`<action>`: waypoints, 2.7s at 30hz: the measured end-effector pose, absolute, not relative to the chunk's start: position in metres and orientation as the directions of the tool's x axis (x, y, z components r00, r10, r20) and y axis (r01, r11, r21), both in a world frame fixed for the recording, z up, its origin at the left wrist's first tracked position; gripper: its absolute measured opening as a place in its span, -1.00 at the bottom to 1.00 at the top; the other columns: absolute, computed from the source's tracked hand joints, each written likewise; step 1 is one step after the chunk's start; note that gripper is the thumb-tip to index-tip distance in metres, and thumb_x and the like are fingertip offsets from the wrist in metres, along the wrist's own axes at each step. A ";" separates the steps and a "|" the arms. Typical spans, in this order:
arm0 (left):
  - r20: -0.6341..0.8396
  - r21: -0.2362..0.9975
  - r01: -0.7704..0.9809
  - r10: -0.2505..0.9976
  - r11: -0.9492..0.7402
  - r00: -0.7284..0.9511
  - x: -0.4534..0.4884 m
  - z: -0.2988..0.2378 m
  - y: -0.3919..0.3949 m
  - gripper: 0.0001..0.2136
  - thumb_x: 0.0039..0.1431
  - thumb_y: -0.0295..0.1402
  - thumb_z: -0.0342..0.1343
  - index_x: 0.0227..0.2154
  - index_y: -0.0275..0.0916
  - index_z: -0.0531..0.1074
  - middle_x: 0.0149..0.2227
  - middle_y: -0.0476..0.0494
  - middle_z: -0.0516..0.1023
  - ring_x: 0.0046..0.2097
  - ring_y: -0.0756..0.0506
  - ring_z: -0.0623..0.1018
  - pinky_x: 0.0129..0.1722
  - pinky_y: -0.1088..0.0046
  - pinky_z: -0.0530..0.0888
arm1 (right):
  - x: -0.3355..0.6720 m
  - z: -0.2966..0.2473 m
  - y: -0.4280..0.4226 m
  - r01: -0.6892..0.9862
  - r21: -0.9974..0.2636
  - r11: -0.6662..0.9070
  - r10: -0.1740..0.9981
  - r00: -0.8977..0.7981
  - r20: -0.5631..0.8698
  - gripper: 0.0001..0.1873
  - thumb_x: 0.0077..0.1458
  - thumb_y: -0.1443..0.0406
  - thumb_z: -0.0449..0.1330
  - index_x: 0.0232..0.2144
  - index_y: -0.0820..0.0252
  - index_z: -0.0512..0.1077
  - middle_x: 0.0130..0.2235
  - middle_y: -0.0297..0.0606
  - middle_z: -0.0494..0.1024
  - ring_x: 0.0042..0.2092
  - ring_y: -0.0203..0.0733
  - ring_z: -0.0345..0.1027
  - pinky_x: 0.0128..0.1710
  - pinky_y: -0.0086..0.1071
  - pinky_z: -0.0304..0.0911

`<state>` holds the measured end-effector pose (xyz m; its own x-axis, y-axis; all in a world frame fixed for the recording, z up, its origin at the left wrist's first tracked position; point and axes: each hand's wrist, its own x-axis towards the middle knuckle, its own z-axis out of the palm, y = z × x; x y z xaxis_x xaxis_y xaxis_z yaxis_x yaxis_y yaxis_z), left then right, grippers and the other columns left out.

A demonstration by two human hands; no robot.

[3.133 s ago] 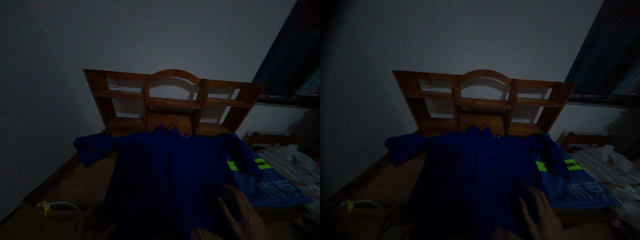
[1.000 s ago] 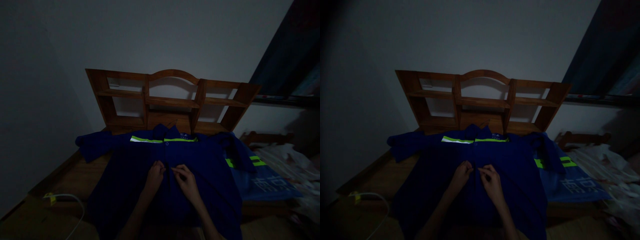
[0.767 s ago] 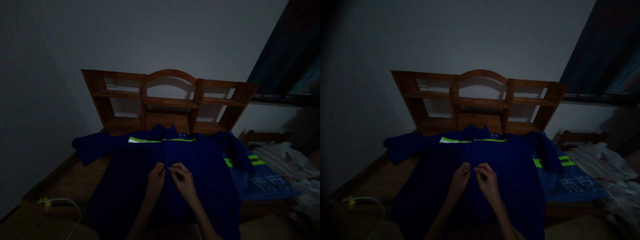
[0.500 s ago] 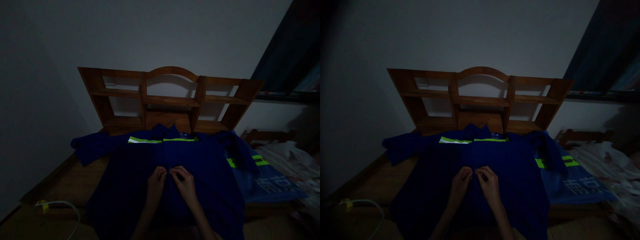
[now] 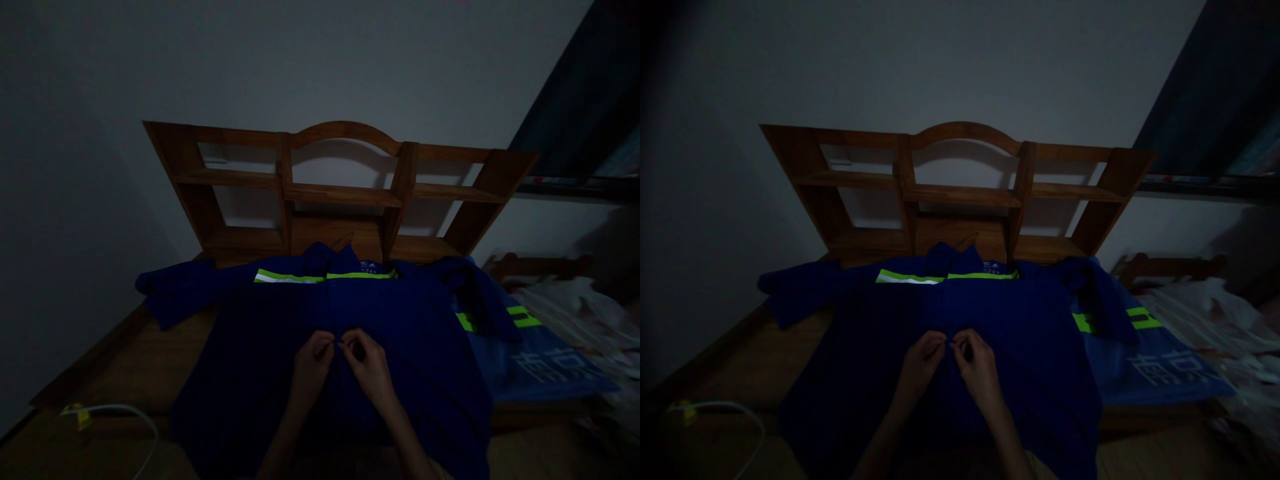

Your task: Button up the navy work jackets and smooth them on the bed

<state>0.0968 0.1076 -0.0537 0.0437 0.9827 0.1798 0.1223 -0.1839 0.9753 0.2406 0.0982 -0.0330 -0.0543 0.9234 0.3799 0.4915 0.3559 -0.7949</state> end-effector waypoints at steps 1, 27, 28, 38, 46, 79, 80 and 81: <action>0.175 0.975 0.130 0.984 -0.180 0.044 0.097 -0.054 0.108 -0.86 0.11 -0.34 -0.01 -0.33 -0.25 0.40 -0.32 -0.10 0.52 -0.22 -0.06 0.52 -0.20 0.48 0.43 | 0.241 -0.033 0.098 0.491 -0.796 0.353 0.925 -0.058 0.375 -0.90 0.13 0.30 0.08 -0.33 0.18 0.39 -0.37 -0.32 0.47 -0.34 -0.30 0.35 -0.30 -0.47 0.23; 0.087 0.974 0.209 0.996 -0.082 -0.010 0.095 -0.058 0.115 -0.75 0.11 -0.14 0.04 -0.45 -0.25 0.32 -0.52 0.00 0.41 -0.42 -0.04 0.47 -0.41 0.52 0.36 | 0.241 -0.038 0.098 0.570 -0.710 0.414 0.901 -0.148 0.407 -0.88 0.14 0.40 0.03 -0.26 0.16 0.32 -0.25 -0.28 0.37 -0.26 -0.27 0.31 -0.23 -0.43 0.22; 0.079 0.979 0.190 0.997 -0.077 -0.006 0.095 -0.058 0.115 -0.75 0.11 -0.14 0.04 -0.44 -0.25 0.33 -0.52 0.00 0.42 -0.42 -0.04 0.48 -0.41 0.52 0.36 | 0.240 -0.037 0.097 0.572 -0.709 0.412 0.902 -0.145 0.407 -0.88 0.14 0.39 0.03 -0.26 0.16 0.32 -0.26 -0.28 0.37 -0.27 -0.27 0.31 -0.24 -0.43 0.22; 0.028 0.994 0.104 0.999 -0.030 0.016 0.094 -0.062 0.119 -0.85 0.03 -0.28 0.08 -0.43 -0.27 0.35 -0.46 -0.03 0.45 -0.35 -0.05 0.50 -0.33 0.49 0.39 | 0.241 -0.036 0.097 0.580 -0.702 0.415 0.900 -0.147 0.411 -0.91 0.19 0.35 0.02 -0.28 0.17 0.32 -0.26 -0.28 0.37 -0.22 -0.27 0.30 -0.18 -0.42 0.19; 0.076 0.964 0.261 0.994 -0.052 -0.082 0.097 -0.061 0.115 -0.88 -0.05 -0.36 0.10 -0.55 -0.25 0.27 -0.55 0.04 0.37 -0.44 -0.01 0.42 -0.40 0.52 0.30 | 0.240 -0.036 0.097 0.577 -0.709 0.406 0.909 -0.170 0.382 -0.88 0.24 0.32 -0.03 -0.28 0.15 0.30 -0.26 -0.29 0.37 -0.21 -0.27 0.29 -0.16 -0.43 0.17; 0.105 0.981 0.164 0.995 -0.103 0.000 0.102 -0.052 0.103 -0.87 0.03 -0.28 0.14 -0.40 -0.22 0.38 -0.42 0.01 0.48 -0.32 -0.04 0.53 -0.32 0.52 0.39 | 0.247 -0.046 0.100 0.338 -0.912 0.230 0.973 -0.075 0.218 -0.74 0.22 0.12 -0.02 -0.34 0.17 0.29 -0.39 -0.38 0.35 -0.34 -0.33 0.23 -0.31 -0.50 0.12; 0.109 0.977 0.184 0.994 -0.106 -0.004 0.102 -0.052 0.102 -0.88 0.04 -0.29 0.13 -0.40 -0.21 0.38 -0.43 0.02 0.48 -0.33 -0.04 0.52 -0.32 0.52 0.38 | 0.247 -0.046 0.100 0.330 -0.917 0.223 0.975 -0.070 0.212 -0.74 0.21 0.11 -0.01 -0.34 0.17 0.29 -0.39 -0.39 0.35 -0.34 -0.33 0.23 -0.32 -0.50 0.12; 0.113 0.973 0.205 0.994 -0.109 -0.009 0.102 -0.051 0.102 -0.89 0.04 -0.30 0.13 -0.41 -0.21 0.38 -0.43 0.02 0.47 -0.34 -0.03 0.52 -0.33 0.53 0.38 | 0.247 -0.047 0.100 0.324 -0.921 0.218 0.976 -0.066 0.208 -0.73 0.21 0.10 0.00 -0.35 0.18 0.30 -0.40 -0.39 0.35 -0.35 -0.33 0.23 -0.32 -0.50 0.12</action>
